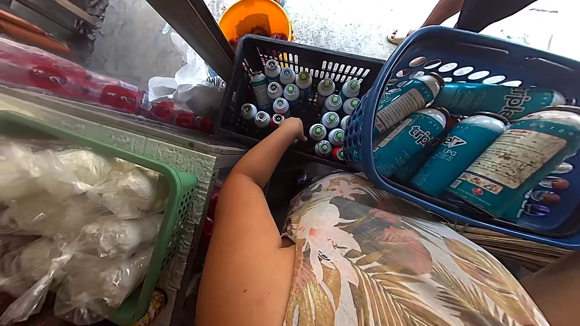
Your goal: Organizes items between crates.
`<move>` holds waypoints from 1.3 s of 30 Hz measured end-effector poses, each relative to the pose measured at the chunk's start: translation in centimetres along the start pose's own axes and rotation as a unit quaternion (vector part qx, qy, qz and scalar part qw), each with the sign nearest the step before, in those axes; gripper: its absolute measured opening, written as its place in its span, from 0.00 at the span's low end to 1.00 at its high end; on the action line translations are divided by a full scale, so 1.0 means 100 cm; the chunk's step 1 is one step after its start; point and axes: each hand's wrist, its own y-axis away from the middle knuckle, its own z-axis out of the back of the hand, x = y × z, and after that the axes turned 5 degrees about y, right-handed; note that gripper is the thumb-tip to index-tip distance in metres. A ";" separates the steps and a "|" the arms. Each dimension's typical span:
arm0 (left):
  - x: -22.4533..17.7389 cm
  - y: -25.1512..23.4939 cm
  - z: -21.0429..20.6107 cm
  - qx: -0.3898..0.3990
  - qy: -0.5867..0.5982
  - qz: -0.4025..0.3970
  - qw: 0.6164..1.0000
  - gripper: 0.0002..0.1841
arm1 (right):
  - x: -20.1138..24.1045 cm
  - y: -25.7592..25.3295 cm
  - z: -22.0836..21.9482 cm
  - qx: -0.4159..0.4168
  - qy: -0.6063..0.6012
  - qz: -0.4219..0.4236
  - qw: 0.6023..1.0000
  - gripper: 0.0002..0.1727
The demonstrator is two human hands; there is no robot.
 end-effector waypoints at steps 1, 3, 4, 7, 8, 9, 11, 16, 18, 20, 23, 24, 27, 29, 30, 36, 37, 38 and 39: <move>0.004 0.002 -0.002 0.017 -0.017 0.013 1.000 0.35 | -0.001 0.002 0.002 0.027 -0.003 0.015 1.000 0.14; 0.008 0.001 -0.010 0.029 -0.034 0.028 0.999 0.37 | 0.010 0.017 -0.020 -0.029 -0.001 0.000 1.000 0.15; 0.009 0.000 -0.015 0.023 -0.031 0.030 0.999 0.40 | 0.009 0.015 -0.014 0.001 -0.006 -0.002 1.000 0.15; 0.006 -0.001 -0.026 -0.009 -0.017 0.029 0.999 0.31 | 0.003 0.007 -0.004 0.041 -0.017 0.009 0.999 0.14; 0.002 0.001 -0.025 -0.006 -0.019 0.028 0.999 0.26 | 0.001 0.005 -0.002 0.039 -0.012 0.006 0.999 0.15; -0.003 0.003 -0.025 -0.002 -0.017 0.022 1.000 0.23 | -0.006 -0.006 0.007 0.040 -0.016 0.001 0.999 0.16; -0.012 0.008 -0.027 0.000 0.010 -0.002 1.000 0.22 | -0.030 -0.038 0.027 0.013 -0.045 -0.006 0.999 0.16; -0.033 0.005 -0.041 0.028 0.044 -0.047 0.998 0.28 | -0.057 -0.075 0.059 0.089 -0.094 -0.007 0.992 0.16; -0.032 0.003 -0.032 0.080 0.009 -0.063 0.995 0.26 | -0.051 -0.067 0.051 0.069 -0.099 -0.013 0.993 0.16; -0.028 0.001 -0.013 0.130 -0.028 -0.081 0.988 0.32 | -0.053 -0.070 0.055 0.098 -0.119 -0.008 0.988 0.16; -0.015 -0.007 0.024 0.039 0.023 -0.091 0.995 0.32 | -0.050 -0.068 0.052 0.096 -0.126 -0.005 0.987 0.17; -0.009 -0.013 0.035 -0.037 0.071 -0.086 0.993 0.31 | -0.050 -0.067 0.051 0.090 -0.122 -0.007 0.988 0.17; -0.002 -0.040 0.056 -0.250 0.138 -0.035 0.958 0.33 | -0.051 -0.073 0.057 0.111 -0.105 -0.010 0.988 0.18; 0.001 -0.060 0.058 -0.282 0.115 0.017 0.952 0.38 | -0.051 -0.075 0.059 0.117 -0.099 -0.010 0.988 0.19; 0.001 -0.068 0.056 -0.272 0.108 0.035 0.956 0.41 | -0.052 -0.075 0.060 0.113 -0.099 -0.006 0.989 0.20; -0.006 -0.088 0.046 -0.261 0.108 0.071 0.957 0.39 | -0.057 -0.075 0.066 0.088 -0.101 -0.012 0.991 0.18; -0.009 -0.087 0.046 -0.252 0.118 0.067 0.958 0.40 | -0.059 -0.075 0.067 0.084 -0.101 -0.009 0.991 0.18; -0.012 -0.084 0.045 -0.243 0.130 0.061 0.959 0.41 | -0.061 -0.077 0.069 0.086 -0.101 -0.007 0.991 0.18; -0.016 -0.081 0.044 -0.232 0.135 0.053 0.962 0.42 | -0.063 -0.078 0.071 0.092 -0.105 -0.008 0.990 0.18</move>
